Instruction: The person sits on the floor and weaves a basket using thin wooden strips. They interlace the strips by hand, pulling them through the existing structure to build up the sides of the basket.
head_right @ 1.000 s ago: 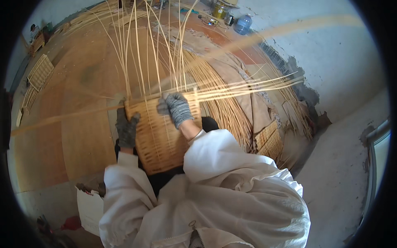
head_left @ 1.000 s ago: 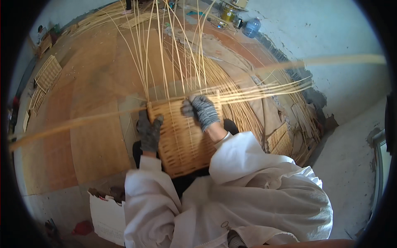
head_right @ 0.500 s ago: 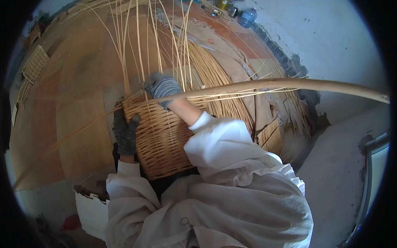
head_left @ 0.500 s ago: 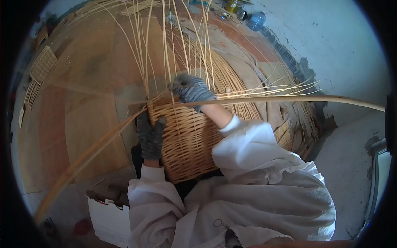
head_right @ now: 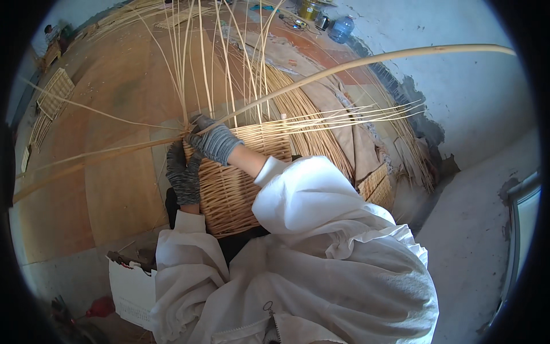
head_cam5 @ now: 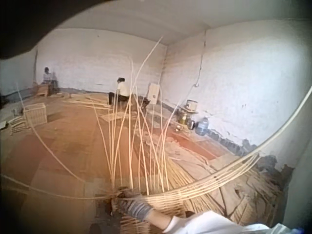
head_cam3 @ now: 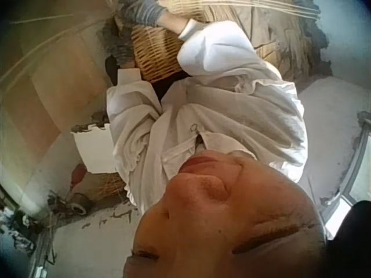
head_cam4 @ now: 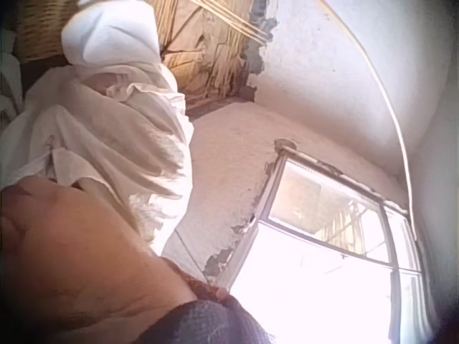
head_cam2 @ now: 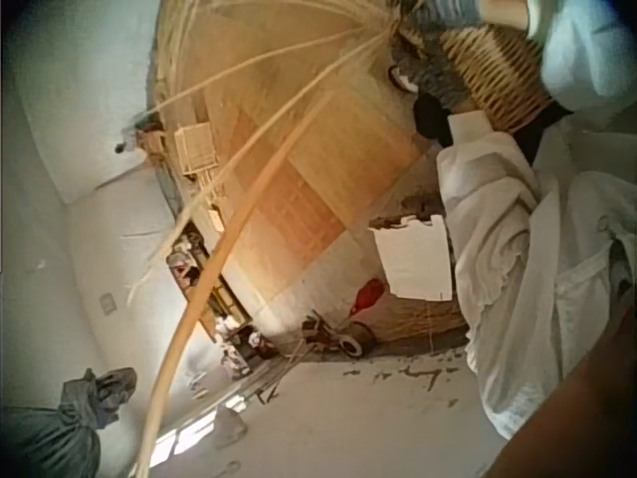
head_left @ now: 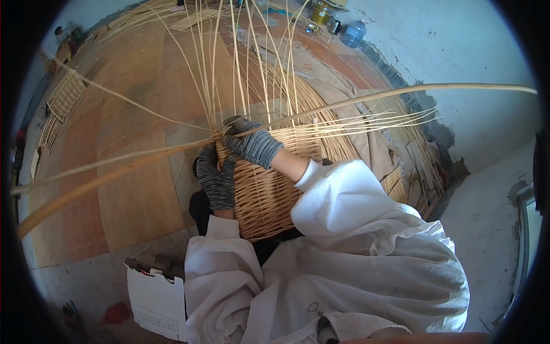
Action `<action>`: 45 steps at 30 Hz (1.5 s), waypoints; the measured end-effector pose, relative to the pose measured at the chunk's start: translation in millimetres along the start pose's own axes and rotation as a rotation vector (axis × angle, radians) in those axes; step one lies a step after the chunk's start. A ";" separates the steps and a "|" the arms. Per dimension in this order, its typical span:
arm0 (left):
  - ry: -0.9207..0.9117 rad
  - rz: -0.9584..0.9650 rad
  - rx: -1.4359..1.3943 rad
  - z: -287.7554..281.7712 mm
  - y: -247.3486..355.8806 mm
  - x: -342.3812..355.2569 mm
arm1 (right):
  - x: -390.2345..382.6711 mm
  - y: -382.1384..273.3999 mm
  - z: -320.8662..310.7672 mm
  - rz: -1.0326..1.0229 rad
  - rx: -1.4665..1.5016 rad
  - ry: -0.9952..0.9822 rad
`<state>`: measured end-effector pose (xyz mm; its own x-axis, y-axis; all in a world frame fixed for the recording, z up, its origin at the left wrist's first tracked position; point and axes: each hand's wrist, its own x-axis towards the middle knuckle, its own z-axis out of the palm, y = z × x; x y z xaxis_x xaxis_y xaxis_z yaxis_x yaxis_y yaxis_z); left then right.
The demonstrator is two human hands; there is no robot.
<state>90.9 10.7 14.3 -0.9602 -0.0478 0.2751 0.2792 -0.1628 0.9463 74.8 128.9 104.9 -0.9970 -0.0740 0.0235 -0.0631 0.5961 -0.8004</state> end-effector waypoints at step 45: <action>-0.295 0.464 1.599 111.7 29.5 20.8 | 129.4 68.7 -120.1 -0.699 -0.311 0.302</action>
<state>79.1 115.0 66.9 -0.8223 0.4009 0.4039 0.4147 0.9082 -0.0571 -64.0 256.3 124.9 -0.6892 -0.3185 0.6508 -0.6394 0.6898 -0.3395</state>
